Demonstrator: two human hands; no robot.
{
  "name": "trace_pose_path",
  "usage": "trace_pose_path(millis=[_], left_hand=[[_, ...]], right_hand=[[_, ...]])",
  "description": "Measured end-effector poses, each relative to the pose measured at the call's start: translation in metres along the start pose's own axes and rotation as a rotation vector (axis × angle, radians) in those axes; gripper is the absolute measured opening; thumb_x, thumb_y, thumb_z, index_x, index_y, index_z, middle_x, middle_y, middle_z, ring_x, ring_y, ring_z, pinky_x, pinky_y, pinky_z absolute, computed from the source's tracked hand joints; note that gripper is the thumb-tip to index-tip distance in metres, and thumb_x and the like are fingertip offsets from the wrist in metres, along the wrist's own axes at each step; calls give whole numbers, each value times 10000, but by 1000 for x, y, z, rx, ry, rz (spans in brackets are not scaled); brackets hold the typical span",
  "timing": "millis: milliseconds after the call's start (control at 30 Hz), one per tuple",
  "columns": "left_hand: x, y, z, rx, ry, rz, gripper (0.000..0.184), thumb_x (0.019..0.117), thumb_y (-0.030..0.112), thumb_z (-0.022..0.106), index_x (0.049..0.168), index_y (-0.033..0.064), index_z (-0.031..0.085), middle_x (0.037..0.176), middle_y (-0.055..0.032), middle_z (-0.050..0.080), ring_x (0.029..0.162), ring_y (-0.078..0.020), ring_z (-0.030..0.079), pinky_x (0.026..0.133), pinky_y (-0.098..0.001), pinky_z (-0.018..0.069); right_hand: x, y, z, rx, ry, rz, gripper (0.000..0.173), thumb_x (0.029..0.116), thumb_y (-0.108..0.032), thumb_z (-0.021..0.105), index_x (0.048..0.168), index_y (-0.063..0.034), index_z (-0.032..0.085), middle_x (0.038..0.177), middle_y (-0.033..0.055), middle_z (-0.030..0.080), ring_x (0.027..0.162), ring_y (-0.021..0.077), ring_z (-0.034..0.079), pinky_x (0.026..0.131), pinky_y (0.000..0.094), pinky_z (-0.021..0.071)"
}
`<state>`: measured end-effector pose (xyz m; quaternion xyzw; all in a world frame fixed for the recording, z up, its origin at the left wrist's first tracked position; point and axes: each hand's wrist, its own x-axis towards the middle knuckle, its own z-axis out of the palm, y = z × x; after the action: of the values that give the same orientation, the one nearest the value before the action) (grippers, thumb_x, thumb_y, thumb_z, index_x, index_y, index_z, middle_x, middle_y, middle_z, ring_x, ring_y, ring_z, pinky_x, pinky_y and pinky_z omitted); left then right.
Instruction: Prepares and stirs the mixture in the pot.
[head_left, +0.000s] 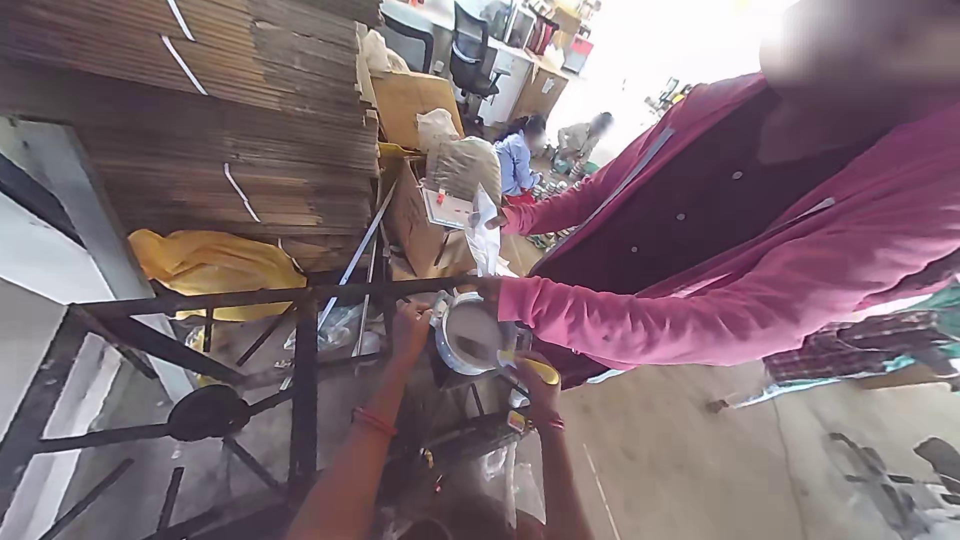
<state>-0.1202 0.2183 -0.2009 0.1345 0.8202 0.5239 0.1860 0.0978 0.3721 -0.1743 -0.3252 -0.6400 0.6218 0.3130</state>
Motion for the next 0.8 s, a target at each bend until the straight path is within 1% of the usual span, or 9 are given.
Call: trace_pose_path(millis=[100,200,367,467,533,600,700,733,800], left_hand=[[1,-1,0,6,6,-10,289,1033,151,582,1254,-6,679,1281,-227,642,1162,-343,637,1030,-494,495],[2,-2,3,9,13,-4,293,1037,150,573,1261,-9,675,1274,-230,652,1181,-353,636,1043,-511,486],[3,-2,3,-5,13,-32,294,1033,158,579,1270,10,671,1251,-232,659,1132,-346,657,1007,-513,506],[2,-1,3,-6,2,-37,303,1037,173,579,1280,14,665,1268,-246,641,1131,-352,658,1006,-513,513],[1,0,2,-3,-3,-33,301,1043,169,567,1281,10,662,1247,-235,658,1141,-355,652,1013,-521,502],[2,0,3,1,-1,-25,294,1042,165,568,1272,11,666,1232,-228,668,1135,-350,655,1010,-522,503],[4,-2,3,-5,2,-28,289,1032,163,584,1264,15,671,1216,-224,677,1125,-345,662,1004,-521,507],[5,-4,3,-7,2,-29,287,1029,165,588,1262,19,674,1212,-219,681,1119,-339,666,1002,-520,508],[5,-4,2,-4,-2,-29,290,1034,172,581,1265,22,675,1199,-207,692,1107,-330,672,998,-521,511]], right_hand=[[2,-3,-10,-41,98,-7,151,938,32,636,1069,100,668,936,157,737,765,202,736,704,346,649],[16,4,5,-21,197,-27,159,955,37,637,1095,109,660,923,165,727,739,191,728,688,332,642],[6,-6,5,-47,28,-9,130,934,44,645,1049,95,679,914,154,741,741,208,736,687,350,651],[7,-10,-5,-73,127,-26,122,937,38,648,1042,96,674,887,149,738,712,200,734,663,342,651],[15,-3,1,-66,207,-51,133,942,37,654,1056,102,673,884,146,730,712,183,725,663,326,642],[19,5,9,-37,182,-64,135,937,44,654,1056,105,668,889,152,730,719,185,725,667,328,642],[10,-1,4,-47,56,-25,144,937,41,639,1064,101,670,923,154,737,742,200,732,690,346,647],[8,-4,0,-51,60,-13,141,931,35,642,1053,98,673,917,152,739,740,206,734,687,356,650],[10,-5,-6,-62,155,-10,139,931,31,655,1053,95,670,907,148,734,739,198,731,684,351,649]])
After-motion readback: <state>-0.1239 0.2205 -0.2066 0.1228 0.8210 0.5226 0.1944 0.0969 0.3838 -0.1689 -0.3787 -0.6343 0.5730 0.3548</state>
